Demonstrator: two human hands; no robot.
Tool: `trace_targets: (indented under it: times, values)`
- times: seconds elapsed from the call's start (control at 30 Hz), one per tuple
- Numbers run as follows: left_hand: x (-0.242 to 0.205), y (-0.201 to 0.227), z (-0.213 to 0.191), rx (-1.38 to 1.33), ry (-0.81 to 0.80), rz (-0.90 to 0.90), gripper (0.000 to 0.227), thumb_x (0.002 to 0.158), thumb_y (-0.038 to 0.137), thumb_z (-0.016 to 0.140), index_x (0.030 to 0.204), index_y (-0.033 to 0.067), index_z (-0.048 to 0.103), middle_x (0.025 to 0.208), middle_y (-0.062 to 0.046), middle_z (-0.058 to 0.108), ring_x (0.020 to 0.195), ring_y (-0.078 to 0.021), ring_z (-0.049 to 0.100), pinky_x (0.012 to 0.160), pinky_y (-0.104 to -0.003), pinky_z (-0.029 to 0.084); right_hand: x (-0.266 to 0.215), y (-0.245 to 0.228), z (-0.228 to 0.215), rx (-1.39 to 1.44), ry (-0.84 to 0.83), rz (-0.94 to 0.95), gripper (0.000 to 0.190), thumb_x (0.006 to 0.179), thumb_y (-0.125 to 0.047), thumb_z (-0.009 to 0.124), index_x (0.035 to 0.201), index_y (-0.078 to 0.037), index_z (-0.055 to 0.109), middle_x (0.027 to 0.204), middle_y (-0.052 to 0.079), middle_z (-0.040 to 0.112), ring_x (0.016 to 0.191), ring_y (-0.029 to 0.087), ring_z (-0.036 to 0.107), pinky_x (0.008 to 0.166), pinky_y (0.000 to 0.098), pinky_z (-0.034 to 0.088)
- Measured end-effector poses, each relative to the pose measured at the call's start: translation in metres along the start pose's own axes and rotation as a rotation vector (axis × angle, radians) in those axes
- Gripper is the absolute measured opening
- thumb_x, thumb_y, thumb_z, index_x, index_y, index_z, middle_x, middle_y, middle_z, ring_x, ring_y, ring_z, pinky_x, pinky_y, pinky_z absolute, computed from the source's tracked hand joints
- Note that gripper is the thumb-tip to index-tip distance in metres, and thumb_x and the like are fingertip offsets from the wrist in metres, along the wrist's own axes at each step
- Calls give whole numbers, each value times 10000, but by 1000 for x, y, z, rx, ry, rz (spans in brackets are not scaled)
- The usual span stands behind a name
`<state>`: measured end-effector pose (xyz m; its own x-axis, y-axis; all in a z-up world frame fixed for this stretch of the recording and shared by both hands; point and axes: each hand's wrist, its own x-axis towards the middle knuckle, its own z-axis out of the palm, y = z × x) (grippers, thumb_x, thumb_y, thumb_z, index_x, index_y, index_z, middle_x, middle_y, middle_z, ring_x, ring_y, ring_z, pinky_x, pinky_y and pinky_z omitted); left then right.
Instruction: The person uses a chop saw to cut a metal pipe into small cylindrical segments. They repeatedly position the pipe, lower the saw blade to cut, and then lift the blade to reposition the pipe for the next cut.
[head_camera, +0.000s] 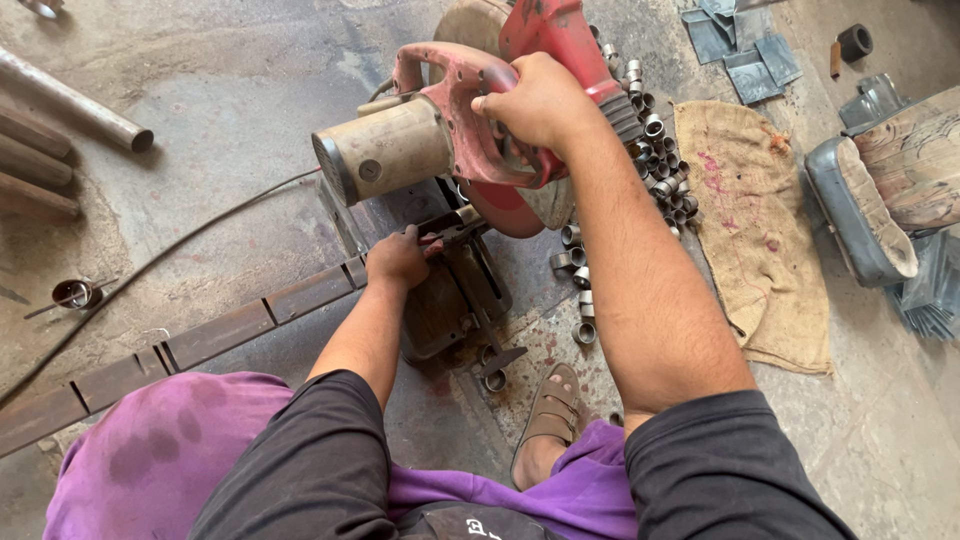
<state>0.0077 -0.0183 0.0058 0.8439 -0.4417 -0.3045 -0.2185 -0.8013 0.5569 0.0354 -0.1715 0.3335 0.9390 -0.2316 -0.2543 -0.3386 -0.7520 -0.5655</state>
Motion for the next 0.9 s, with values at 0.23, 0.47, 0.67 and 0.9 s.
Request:
trace_targets:
  times: [0.23, 0.47, 0.67, 0.9]
  values:
    - [0, 2, 0, -1, 3, -13, 615, 961, 646, 567, 1163, 67, 612, 1098, -199, 727, 1071, -402, 689, 867, -504, 555, -7, 5, 4, 24, 6, -36, 201, 849, -196, 767, 909, -9, 726, 693, 56, 695, 543, 150, 658, 502, 343, 526]
    - [1, 1, -2, 0, -1, -5, 627, 946, 638, 595, 1198, 64, 616, 1119, -208, 720, 1068, -405, 690, 853, -500, 564, -10, 9, 6, 43, 23, -44, 203, 847, -190, 763, 933, -10, 729, 701, 44, 702, 551, 142, 666, 508, 337, 530]
    - [2, 0, 0, -7, 12, -6, 623, 937, 633, 604, 1188, 64, 624, 1129, -205, 723, 1078, -409, 687, 870, -506, 558, -16, 12, 10, 78, 27, -49, 207, 841, -190, 770, 942, -14, 730, 691, 47, 703, 542, 141, 663, 503, 332, 530]
    - [1, -1, 1, -15, 28, -22, 596, 927, 630, 609, 1153, 78, 630, 1125, -207, 726, 1088, -414, 682, 899, -507, 548, -18, 15, 11, 115, 25, -48, 202, 848, -194, 762, 928, -14, 719, 673, 51, 688, 501, 147, 651, 465, 340, 519]
